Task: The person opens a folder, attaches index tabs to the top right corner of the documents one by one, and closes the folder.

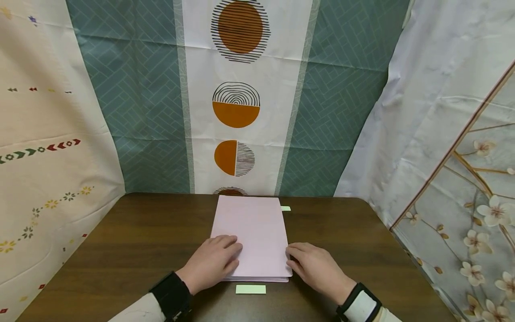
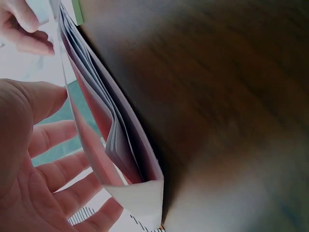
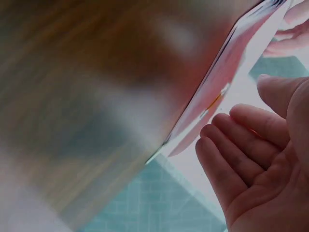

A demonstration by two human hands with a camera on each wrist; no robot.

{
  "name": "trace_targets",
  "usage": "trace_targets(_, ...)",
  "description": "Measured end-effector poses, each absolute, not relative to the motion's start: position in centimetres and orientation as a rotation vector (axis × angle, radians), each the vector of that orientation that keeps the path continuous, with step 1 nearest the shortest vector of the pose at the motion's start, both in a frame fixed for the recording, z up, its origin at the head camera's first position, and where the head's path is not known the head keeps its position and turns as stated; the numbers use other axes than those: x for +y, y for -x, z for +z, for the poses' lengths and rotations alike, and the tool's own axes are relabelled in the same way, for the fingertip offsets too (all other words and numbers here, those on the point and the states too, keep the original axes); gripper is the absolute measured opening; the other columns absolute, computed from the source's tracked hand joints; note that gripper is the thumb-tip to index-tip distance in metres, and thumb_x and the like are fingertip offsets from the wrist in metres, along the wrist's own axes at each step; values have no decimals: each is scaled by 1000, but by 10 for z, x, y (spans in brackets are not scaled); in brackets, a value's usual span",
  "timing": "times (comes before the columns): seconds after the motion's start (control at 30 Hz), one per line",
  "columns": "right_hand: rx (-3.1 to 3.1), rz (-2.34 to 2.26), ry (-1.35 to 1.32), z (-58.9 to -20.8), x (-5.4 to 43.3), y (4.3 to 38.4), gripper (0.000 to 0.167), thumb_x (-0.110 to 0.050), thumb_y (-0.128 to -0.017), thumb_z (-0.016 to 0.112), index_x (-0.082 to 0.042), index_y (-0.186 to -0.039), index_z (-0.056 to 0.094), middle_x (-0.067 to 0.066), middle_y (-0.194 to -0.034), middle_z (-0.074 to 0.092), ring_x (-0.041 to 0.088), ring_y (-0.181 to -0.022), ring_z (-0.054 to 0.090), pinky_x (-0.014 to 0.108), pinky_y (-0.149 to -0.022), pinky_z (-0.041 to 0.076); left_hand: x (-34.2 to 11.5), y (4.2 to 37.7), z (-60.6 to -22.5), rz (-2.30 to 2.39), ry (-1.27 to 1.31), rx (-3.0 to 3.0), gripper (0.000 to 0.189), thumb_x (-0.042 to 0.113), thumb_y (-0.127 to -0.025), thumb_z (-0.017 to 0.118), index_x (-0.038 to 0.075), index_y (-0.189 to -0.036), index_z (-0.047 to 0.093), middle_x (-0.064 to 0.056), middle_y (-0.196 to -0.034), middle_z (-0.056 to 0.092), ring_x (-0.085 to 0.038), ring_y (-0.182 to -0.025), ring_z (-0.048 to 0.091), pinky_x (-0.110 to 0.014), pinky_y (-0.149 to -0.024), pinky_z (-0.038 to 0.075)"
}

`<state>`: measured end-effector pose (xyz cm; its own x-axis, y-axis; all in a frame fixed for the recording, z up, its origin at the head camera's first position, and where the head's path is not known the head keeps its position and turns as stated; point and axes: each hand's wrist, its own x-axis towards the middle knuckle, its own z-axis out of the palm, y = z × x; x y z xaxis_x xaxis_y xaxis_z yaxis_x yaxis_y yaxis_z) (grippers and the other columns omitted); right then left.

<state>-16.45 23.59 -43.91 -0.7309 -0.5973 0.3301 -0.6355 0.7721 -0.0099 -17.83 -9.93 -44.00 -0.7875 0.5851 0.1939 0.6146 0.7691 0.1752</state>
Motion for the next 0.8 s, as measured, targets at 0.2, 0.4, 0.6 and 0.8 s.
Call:
trace_targets(0.2, -2726, 185, -1038, -441, 222, 163, 31, -28, -102, 82, -8, -125, 79, 7, -130, 77, 23, -120, 74, 42, -99, 61, -99, 177, -442, -291, 1020, -2774, 35, 28, -105, 75, 12, -137, 75, -14, -146, 68, -34, -138, 61, -59, -114, 48)
trace_targets(0.4, -2777, 149, -1058, -444, 219, 164, 32, -29, -101, 83, -8, -125, 80, 9, -132, 77, 24, -121, 74, 43, -100, 61, -99, 176, -442, -225, 1041, -2750, 36, 30, -105, 76, 13, -136, 75, -13, -145, 69, -34, -135, 63, -59, -113, 50)
trace_targets(0.6, -2781, 122, -1079, -446, 220, 167, 30, -29, -101, 84, -9, -123, 80, 10, -132, 77, 25, -121, 74, 44, -101, 61, -97, 175, -441, -184, 1035, -2751, 35, 30, -104, 77, 13, -135, 75, -13, -142, 69, -34, -133, 64, -59, -111, 51)
trace_targets(0.8, -2762, 112, -1081, -443, 222, 169, 28, -26, -100, 85, -8, -121, 81, 11, -132, 77, 27, -121, 74, 45, -101, 60, -92, 174, -440, -122, 1021, -2774, 34, 31, -105, 76, 13, -134, 75, -13, -140, 70, -35, -132, 64, -58, -109, 52)
